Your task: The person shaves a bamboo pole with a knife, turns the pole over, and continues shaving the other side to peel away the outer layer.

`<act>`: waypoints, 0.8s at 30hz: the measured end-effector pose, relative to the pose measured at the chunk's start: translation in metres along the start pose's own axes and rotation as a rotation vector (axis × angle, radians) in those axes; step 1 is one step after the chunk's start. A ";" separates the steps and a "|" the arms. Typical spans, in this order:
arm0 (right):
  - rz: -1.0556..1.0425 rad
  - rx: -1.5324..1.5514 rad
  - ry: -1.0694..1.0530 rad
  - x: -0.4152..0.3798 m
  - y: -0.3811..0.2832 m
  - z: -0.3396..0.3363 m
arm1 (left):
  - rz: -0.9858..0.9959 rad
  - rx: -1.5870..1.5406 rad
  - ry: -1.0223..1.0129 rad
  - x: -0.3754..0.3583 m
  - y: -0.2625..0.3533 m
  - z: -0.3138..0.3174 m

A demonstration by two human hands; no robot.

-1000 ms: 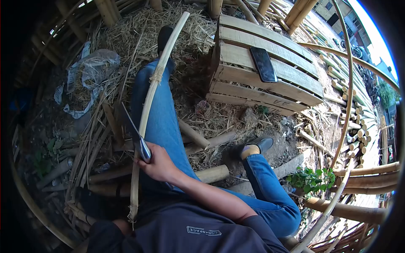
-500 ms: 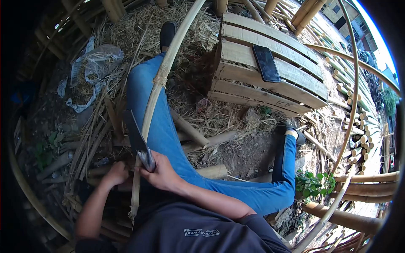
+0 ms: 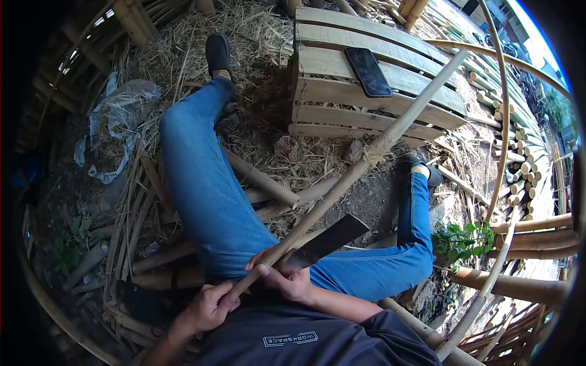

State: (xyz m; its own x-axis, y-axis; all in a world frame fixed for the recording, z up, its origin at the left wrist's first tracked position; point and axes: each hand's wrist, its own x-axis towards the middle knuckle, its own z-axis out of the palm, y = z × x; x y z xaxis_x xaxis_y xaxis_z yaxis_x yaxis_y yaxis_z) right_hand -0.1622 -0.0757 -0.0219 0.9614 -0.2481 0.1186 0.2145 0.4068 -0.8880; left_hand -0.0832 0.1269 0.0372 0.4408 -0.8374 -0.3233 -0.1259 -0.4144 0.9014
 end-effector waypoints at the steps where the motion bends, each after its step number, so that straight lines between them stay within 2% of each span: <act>1: -0.015 0.067 0.072 -0.008 0.004 -0.010 | -0.001 0.011 -0.036 0.006 0.002 0.001; 3: -0.048 0.205 0.222 -0.019 0.006 -0.020 | -0.009 0.035 -0.111 0.022 0.011 0.003; 4: -0.003 0.181 0.378 -0.020 0.003 -0.018 | -0.013 0.015 -0.152 0.030 0.011 0.003; 7: 0.156 0.185 0.583 -0.013 0.000 -0.035 | -0.143 -0.079 -0.198 0.052 0.008 0.007; 8: 0.095 0.233 0.692 -0.003 0.009 -0.036 | -0.204 -0.134 -0.209 0.060 0.008 0.009; 12: 0.214 0.439 0.831 0.015 0.022 -0.051 | -0.416 -0.303 -0.215 0.080 0.002 0.016; 15: 0.247 0.429 0.795 0.025 0.032 -0.058 | -0.479 -0.428 -0.210 0.083 -0.009 0.015; 20: 0.310 0.405 0.588 0.036 0.038 -0.068 | -0.472 -0.506 -0.179 0.076 -0.010 0.009; 24: 0.390 0.387 0.627 0.041 0.032 -0.078 | -0.483 -0.554 -0.091 0.061 -0.007 0.002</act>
State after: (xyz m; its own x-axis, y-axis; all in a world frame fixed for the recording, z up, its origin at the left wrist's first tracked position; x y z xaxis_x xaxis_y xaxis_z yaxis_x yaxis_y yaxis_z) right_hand -0.1289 -0.1412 -0.0799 0.7298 -0.4234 -0.5368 0.0398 0.8101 -0.5849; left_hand -0.0576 0.0781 0.0102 0.2548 -0.6434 -0.7219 0.5412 -0.5238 0.6578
